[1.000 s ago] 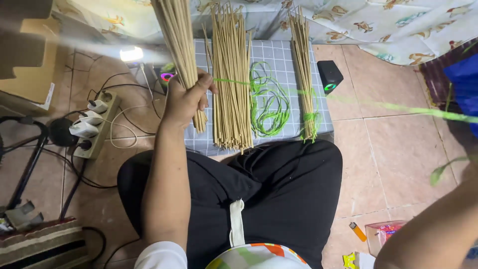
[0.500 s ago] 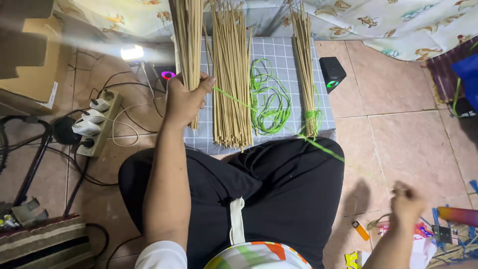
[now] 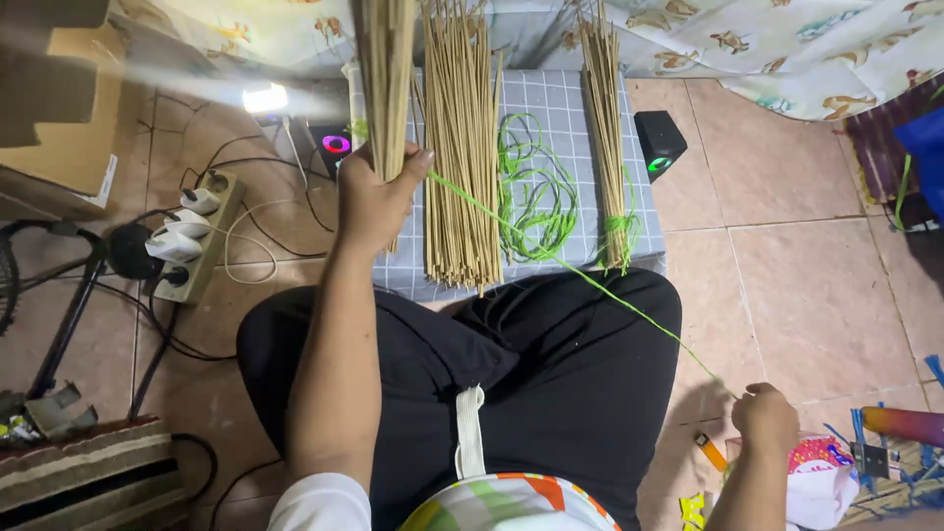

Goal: The person is gathering thin wooden sticks into bundles and tying them together using green plastic strips while sitting on the floor.

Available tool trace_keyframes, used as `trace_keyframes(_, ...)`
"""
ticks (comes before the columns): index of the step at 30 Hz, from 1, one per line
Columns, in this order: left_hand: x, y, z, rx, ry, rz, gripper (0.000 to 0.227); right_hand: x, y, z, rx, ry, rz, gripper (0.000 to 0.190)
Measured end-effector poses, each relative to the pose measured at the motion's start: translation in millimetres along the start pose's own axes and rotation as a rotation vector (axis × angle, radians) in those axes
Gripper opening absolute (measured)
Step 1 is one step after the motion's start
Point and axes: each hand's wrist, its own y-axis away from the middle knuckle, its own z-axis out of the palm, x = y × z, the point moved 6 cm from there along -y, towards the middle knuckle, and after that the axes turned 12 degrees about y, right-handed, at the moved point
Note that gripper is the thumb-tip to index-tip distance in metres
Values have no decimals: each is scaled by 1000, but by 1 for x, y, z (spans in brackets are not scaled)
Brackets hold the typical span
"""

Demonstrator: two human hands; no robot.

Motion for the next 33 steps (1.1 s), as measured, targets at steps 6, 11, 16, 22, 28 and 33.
trace_keyframes(6,13,11,33,-127,4,21,10,-97,65,-133,715,-10,-336,32)
trace_keyframes(11,-7,13,62,-225,238,36,15,-254,201,-272,449,-887,-970,43)
trace_keyframes(16,4,21,61,-208,333,9,19,-368,271,-311,60,-783,-1369,71)
trace_keyframes(22,-27,13,38,-83,467,-128,26,-411,249,-253,-417,-1620,-1095,53)
trace_keyframes(28,-39,11,32,-19,519,-190,41,-401,228,-216,-363,-1840,-665,50)
trace_keyframes(33,-40,20,49,-34,573,-211,40,-407,246,-232,-157,-1238,-1127,53)
